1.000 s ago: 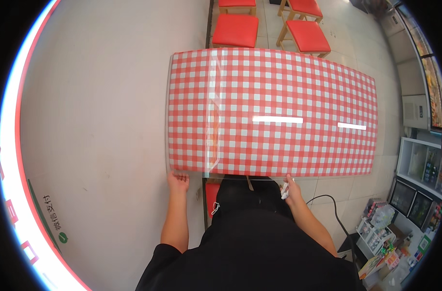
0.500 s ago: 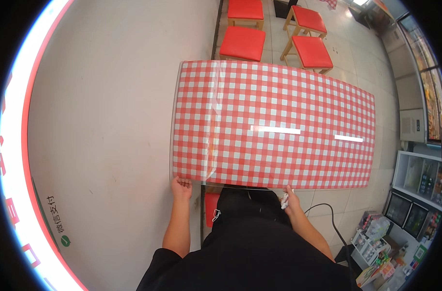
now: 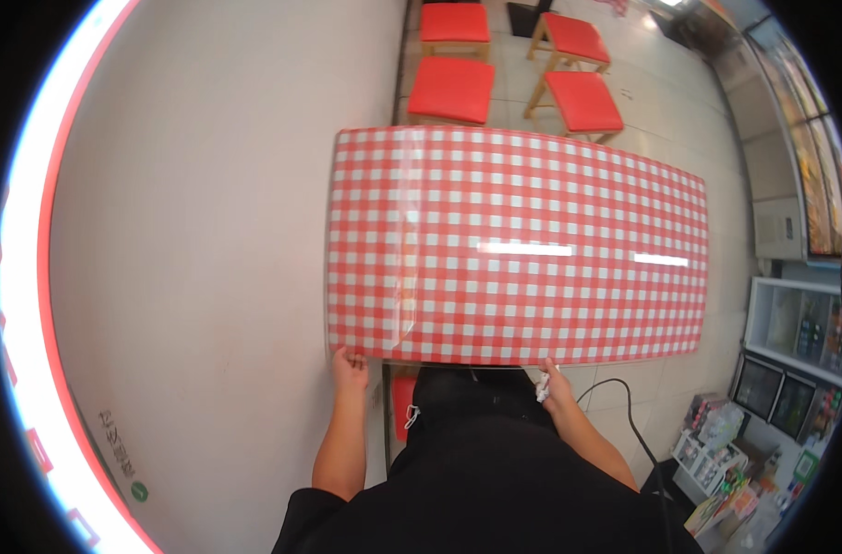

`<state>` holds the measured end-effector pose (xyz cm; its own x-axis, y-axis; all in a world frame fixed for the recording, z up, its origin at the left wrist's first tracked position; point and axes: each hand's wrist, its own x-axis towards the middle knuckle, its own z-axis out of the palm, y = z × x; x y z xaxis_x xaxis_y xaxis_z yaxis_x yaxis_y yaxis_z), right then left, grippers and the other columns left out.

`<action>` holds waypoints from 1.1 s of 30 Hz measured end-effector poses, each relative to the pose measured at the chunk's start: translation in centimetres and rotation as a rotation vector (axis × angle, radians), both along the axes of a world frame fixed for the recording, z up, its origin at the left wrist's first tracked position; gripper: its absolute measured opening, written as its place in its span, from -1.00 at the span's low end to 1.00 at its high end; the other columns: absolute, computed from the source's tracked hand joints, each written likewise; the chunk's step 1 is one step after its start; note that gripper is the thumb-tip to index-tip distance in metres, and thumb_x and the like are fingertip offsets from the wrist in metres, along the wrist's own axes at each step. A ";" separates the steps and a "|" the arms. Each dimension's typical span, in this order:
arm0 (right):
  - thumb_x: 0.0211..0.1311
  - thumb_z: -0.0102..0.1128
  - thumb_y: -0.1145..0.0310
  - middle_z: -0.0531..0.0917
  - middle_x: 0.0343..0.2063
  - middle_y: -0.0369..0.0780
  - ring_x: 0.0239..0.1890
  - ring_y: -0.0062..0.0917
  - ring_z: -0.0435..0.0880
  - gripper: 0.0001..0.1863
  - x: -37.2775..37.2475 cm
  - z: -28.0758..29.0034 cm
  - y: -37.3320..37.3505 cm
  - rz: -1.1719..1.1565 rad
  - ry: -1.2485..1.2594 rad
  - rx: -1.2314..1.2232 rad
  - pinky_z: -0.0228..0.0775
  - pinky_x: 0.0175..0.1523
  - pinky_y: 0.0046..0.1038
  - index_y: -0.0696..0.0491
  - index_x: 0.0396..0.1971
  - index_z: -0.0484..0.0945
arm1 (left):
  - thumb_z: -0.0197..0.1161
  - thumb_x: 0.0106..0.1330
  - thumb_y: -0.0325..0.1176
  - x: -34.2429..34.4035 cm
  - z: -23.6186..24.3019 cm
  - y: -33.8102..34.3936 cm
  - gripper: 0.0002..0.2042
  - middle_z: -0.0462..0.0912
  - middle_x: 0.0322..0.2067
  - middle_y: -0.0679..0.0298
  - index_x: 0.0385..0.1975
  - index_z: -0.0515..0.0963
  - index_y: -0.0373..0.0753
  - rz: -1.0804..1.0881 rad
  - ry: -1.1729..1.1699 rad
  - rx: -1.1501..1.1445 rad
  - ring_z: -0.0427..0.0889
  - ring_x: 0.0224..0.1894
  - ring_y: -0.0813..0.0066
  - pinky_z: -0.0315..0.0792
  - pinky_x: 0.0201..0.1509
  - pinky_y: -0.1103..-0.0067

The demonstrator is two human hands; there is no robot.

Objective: The person wipes a table covered with a red-and-white checkered tablecloth using a white cloth, then moves to another table to wipe a small metal container and a bottle. The person also lifts and repositions the tablecloth on the first table.

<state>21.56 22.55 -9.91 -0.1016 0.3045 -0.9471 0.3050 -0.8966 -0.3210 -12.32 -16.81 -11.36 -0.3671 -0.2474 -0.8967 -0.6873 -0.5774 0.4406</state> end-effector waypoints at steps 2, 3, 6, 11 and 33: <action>0.53 0.22 -0.02 0.50 -0.61 -0.33 -0.67 -0.56 0.43 -0.62 0.2 -1.0 -0.5 -0.037 0.125 -0.028 0.31 -0.60 -0.45 0.03 -0.22 0.57 | 0.18 0.43 -0.28 -0.7 -2.0 -3.4 -0.90 0.49 -0.46 0.40 -0.24 0.47 -0.13 -0.034 0.090 0.076 0.47 -0.43 0.46 0.49 -0.27 0.49; 0.53 0.22 -0.01 0.50 -0.61 -0.33 -0.69 -0.56 0.42 -0.62 -0.3 -1.4 -0.8 0.000 0.153 -0.040 0.29 -0.61 -0.44 0.04 -0.22 0.58 | 0.18 0.42 -0.27 -1.1 -3.4 -4.5 -0.88 0.53 -0.43 0.38 -0.19 0.51 -0.14 -0.042 0.154 0.160 0.50 -0.41 0.46 0.51 -0.27 0.51; 0.50 0.25 0.00 0.51 -0.61 -0.33 -0.71 -0.53 0.40 -0.60 0.6 -1.9 0.6 -0.017 0.078 0.045 0.28 -0.61 -0.39 0.09 -0.24 0.61 | 0.24 0.34 -0.14 -0.1 -3.1 -0.5 -0.72 0.55 -0.29 0.34 -0.12 0.53 -0.19 -0.084 -0.031 -0.007 0.53 -0.25 0.45 0.60 -0.05 0.44; 0.46 0.22 -0.09 0.66 -0.61 -0.23 -0.59 -0.45 0.61 -0.47 -0.5 -0.6 1.3 0.388 -0.202 0.197 0.47 -0.45 -0.29 0.06 -0.54 0.67 | 0.28 0.30 -0.03 -0.9 -1.4 -1.8 -0.58 0.46 -0.32 0.40 -0.03 0.46 -0.23 -0.110 -0.123 -0.143 0.48 -0.22 0.47 0.51 0.20 0.41; 0.33 0.20 0.33 0.63 -0.35 -0.26 -0.24 -0.55 0.60 -0.81 25.8 10.6 22.7 -0.834 0.037 0.757 0.52 -0.14 -0.40 0.11 -0.24 0.68 | 0.23 0.47 -0.12 9.9 8.2 33.9 -0.55 0.54 -0.04 0.21 0.20 0.47 -0.27 -1.379 0.358 -0.118 0.58 -0.03 0.33 0.53 0.11 0.41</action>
